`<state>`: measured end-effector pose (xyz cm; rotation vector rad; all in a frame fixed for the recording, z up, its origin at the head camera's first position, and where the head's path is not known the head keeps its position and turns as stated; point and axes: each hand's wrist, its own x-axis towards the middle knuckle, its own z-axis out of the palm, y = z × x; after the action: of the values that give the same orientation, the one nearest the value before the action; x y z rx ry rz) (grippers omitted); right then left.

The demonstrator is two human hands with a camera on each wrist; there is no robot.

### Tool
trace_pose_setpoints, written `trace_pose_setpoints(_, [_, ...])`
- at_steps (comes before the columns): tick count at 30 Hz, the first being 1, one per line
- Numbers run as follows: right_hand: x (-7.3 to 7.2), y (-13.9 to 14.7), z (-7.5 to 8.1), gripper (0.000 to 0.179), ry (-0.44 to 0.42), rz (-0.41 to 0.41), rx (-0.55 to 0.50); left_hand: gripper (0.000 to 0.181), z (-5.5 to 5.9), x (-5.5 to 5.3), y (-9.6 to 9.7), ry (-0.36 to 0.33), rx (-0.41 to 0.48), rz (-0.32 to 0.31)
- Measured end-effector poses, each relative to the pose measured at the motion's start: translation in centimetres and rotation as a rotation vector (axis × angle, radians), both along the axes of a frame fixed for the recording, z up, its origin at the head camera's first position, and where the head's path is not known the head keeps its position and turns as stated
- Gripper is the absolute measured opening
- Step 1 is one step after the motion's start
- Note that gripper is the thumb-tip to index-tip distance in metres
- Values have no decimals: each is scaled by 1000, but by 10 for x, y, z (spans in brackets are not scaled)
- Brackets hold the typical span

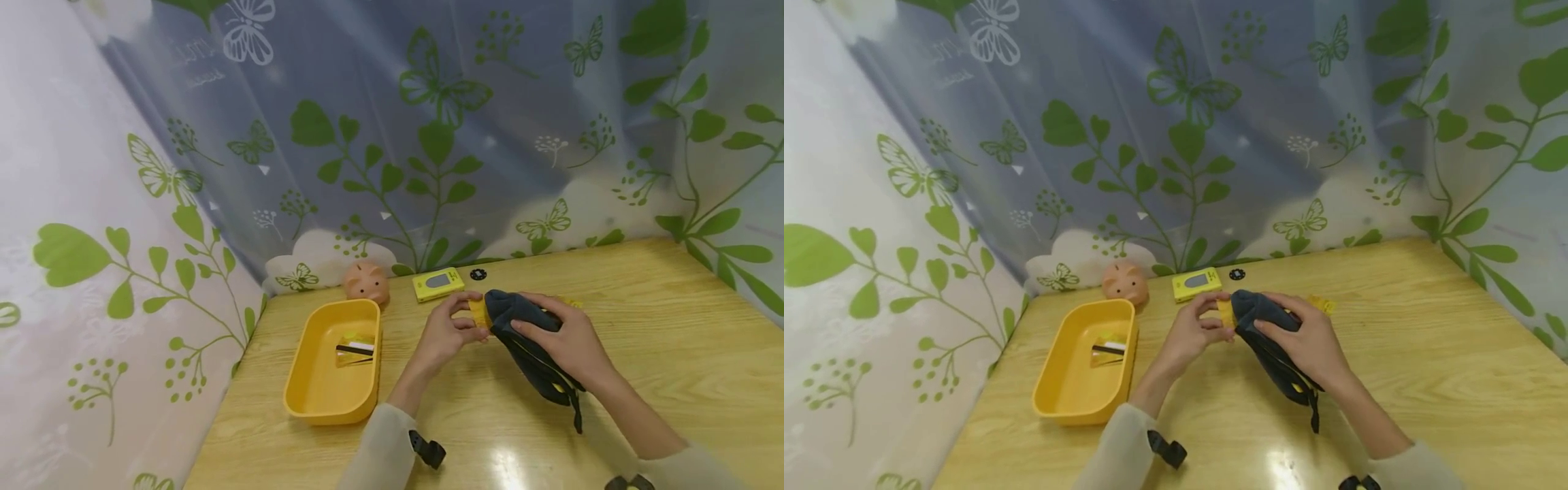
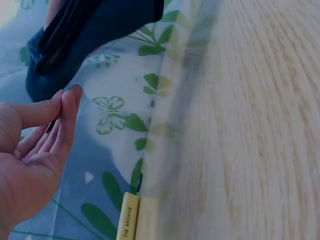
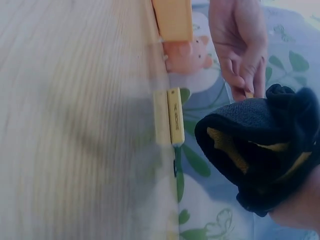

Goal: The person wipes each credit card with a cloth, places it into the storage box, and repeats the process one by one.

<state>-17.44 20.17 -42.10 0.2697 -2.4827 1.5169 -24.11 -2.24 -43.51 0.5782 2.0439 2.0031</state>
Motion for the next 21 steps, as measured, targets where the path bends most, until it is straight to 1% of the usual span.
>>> trace_pose_setpoints(7, [-4, -23, 6, 56, 59, 40, 4, 60, 9, 5, -5, 33, 18, 86])
trace_pose_setpoints(10, [-6, -30, 8, 55, 80, 56, 4, 60, 10, 6, -8, 31, 29, 102])
trace_pose_setpoints(15, [-8, -38, 10, 52, 94, 73, -8, 61, 10, 6, -13, 20, 40, 112])
trace_pose_setpoints(21, [-9, -43, 11, 51, 104, 70, 8, 62, 9, 5, -16, 15, 62, 88])
